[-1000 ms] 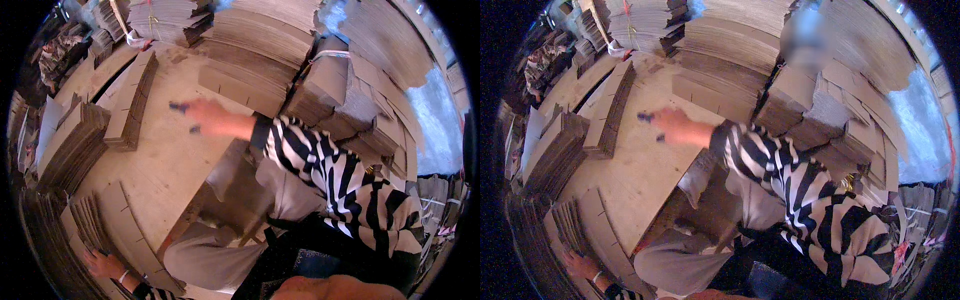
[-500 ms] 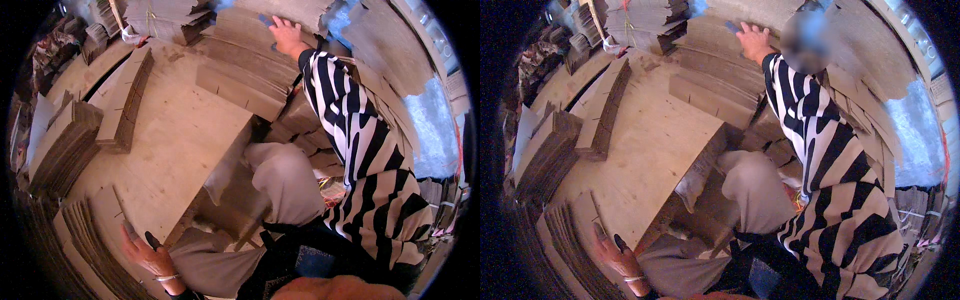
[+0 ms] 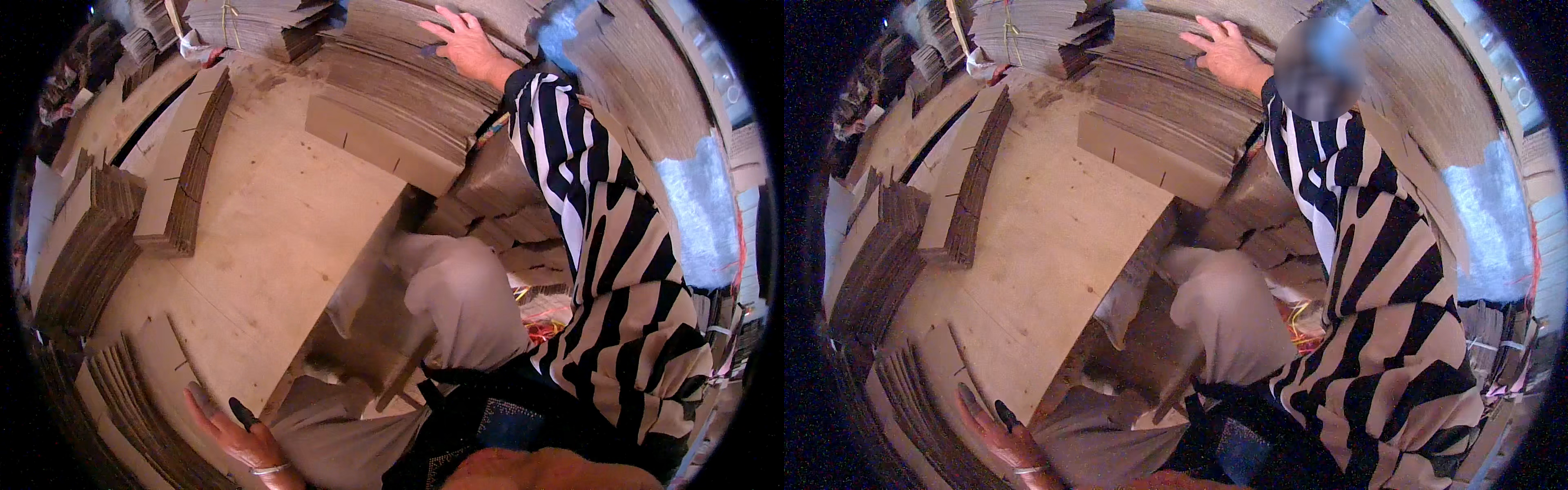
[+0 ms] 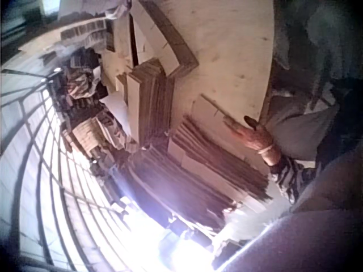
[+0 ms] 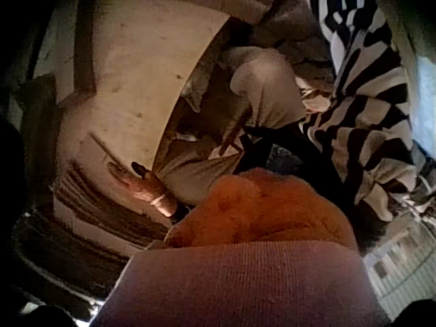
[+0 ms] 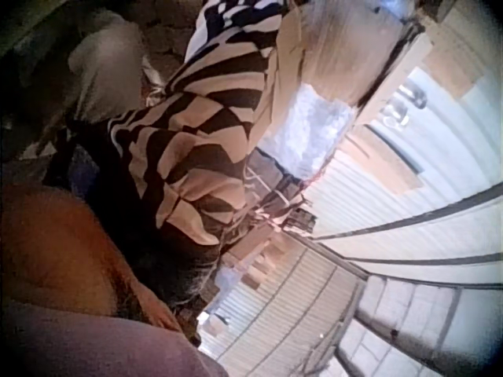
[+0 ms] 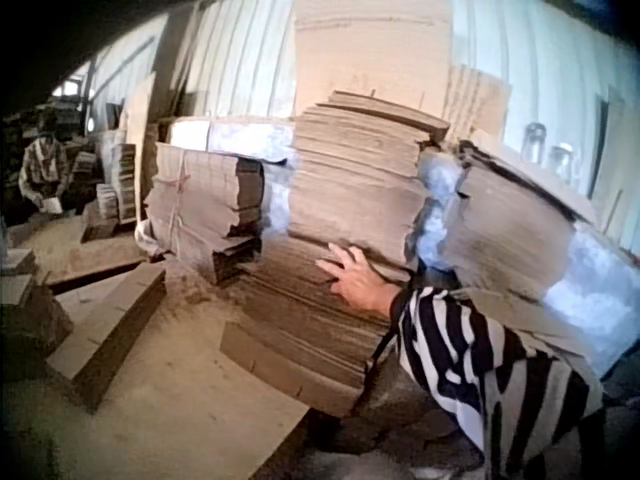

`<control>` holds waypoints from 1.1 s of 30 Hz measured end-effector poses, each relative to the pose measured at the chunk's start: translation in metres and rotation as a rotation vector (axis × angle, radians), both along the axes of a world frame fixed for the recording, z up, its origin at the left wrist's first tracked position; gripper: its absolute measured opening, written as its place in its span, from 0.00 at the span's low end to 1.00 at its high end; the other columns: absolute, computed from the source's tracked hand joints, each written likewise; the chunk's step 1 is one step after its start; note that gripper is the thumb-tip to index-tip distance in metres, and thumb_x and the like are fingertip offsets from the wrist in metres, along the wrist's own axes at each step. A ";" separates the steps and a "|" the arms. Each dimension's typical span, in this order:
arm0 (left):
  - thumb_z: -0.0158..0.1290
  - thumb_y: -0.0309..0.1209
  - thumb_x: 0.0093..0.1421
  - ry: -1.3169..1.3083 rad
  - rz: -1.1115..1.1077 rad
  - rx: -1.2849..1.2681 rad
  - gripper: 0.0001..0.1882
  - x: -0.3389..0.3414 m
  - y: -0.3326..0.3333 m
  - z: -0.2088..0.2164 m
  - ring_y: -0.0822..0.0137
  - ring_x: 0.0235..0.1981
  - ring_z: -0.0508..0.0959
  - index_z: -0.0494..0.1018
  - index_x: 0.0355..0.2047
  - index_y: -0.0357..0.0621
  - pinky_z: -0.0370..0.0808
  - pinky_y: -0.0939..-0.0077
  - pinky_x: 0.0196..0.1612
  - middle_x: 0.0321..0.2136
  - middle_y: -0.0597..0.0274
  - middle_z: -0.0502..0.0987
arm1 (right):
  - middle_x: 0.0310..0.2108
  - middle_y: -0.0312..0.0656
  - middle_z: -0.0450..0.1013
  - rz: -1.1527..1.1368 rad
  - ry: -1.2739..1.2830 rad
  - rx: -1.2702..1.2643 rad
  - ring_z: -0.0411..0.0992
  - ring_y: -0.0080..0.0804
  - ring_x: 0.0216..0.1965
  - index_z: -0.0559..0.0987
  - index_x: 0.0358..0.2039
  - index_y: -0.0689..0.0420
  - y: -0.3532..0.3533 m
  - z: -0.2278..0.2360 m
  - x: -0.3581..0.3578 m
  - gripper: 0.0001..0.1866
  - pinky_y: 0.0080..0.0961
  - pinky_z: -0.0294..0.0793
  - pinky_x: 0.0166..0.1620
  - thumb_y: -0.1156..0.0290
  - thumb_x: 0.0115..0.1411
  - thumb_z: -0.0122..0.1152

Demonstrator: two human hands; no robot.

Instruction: The person uses a utility knife to cut a piece of cardboard on a wooden work surface. They hold the cardboard steady with one hand while guiding the knife with the other, then set the cut piece aside.

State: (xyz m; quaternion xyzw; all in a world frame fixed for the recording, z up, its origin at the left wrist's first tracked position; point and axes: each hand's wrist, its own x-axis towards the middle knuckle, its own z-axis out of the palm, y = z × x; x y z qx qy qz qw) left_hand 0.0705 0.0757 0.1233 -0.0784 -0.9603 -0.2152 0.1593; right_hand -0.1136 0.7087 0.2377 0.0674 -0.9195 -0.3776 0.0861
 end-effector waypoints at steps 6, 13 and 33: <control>0.42 0.18 0.51 0.015 -0.031 -0.027 0.35 -0.003 -0.003 -0.004 0.43 0.64 0.57 0.57 0.63 0.36 0.56 0.54 0.64 0.63 0.43 0.55 | 0.68 0.28 0.47 -0.066 -0.004 0.030 0.44 0.41 0.68 0.82 0.42 0.41 -0.005 0.011 0.006 0.22 0.56 0.55 0.59 0.73 0.44 0.67; 0.47 0.18 0.57 -0.020 0.036 -0.075 0.25 0.000 -0.006 -0.001 0.44 0.64 0.56 0.61 0.57 0.30 0.57 0.55 0.64 0.64 0.44 0.54 | 0.67 0.46 0.47 -0.050 0.026 -0.041 0.45 0.49 0.67 0.78 0.39 0.53 -0.033 0.015 -0.022 0.24 0.61 0.52 0.59 0.61 0.39 0.71; 0.47 0.30 0.65 -0.057 -0.024 -0.157 0.26 -0.005 0.007 0.030 0.41 0.59 0.63 0.58 0.62 0.37 0.68 0.50 0.54 0.61 0.38 0.57 | 0.67 0.37 0.47 -0.254 0.154 -0.091 0.62 0.50 0.54 0.75 0.51 0.43 -0.005 -0.013 -0.007 0.30 0.55 0.67 0.48 0.71 0.44 0.68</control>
